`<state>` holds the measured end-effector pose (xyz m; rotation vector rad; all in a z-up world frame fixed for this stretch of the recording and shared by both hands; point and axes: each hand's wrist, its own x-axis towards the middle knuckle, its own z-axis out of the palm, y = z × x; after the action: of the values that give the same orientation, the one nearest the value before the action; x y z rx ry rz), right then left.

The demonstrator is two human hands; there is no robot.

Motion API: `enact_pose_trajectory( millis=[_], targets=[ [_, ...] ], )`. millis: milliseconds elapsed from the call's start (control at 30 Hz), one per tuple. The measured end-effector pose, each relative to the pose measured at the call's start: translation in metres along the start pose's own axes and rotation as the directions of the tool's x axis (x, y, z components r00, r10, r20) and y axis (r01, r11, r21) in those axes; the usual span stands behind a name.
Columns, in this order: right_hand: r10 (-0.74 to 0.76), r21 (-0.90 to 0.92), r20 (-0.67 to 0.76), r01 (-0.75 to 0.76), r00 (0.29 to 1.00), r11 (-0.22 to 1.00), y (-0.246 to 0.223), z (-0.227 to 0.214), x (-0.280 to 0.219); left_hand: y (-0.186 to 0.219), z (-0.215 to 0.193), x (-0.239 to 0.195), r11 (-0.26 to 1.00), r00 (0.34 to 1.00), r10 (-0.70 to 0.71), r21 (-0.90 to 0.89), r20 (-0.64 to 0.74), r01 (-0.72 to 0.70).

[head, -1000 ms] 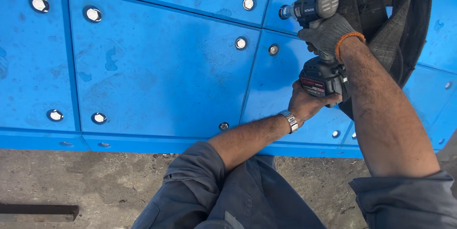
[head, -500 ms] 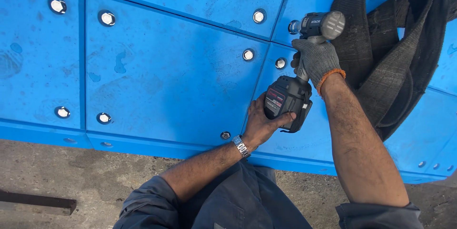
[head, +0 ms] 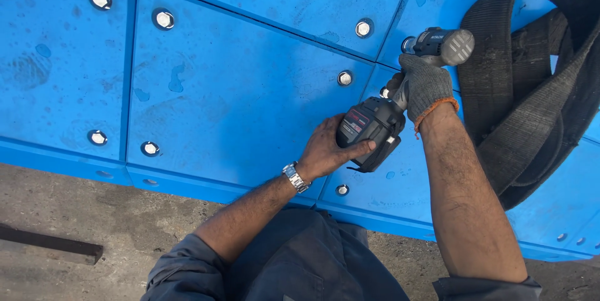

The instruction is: Tightening bolts on a large blue plastic panel using an impact driver.

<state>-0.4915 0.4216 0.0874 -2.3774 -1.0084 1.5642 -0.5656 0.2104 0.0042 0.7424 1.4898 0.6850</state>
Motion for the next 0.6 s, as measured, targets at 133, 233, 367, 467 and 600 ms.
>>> enact_pose_trajectory(
  millis=[133, 233, 367, 467, 600],
  targets=[
    [-0.05, -0.162, 0.059, 0.059, 0.997, 0.985, 0.006, -0.016, 0.009, -0.001, 0.06, 0.003, 0.996, 0.998, 0.062, -0.06, 0.031, -0.06],
    [0.006, -0.383, -0.014, -0.011, 1.0, 0.924, 0.003, -0.025, 0.009, 0.01, 0.102, 0.013, 0.994, 0.991, 0.048, -0.108, 0.128, -0.034],
    [-0.042, -0.435, 0.007, 0.041, 0.999, 0.899, 0.004, -0.038, 0.029, 0.02, 0.135, 0.025, 0.992, 0.977, 0.029, -0.128, 0.212, -0.002],
    [-0.032, -0.455, 0.045, 0.049, 0.998, 0.889, 0.01, -0.044, 0.041, 0.02, 0.144, 0.022, 0.984, 0.979, 0.022, -0.179, 0.2, 0.015],
    [-0.051, -0.453, 0.043, 0.065, 0.998, 0.889, 0.003, -0.039, 0.026, 0.016, 0.146, 0.025, 0.99, 0.981, 0.035, -0.142, 0.19, -0.007]
  ],
)
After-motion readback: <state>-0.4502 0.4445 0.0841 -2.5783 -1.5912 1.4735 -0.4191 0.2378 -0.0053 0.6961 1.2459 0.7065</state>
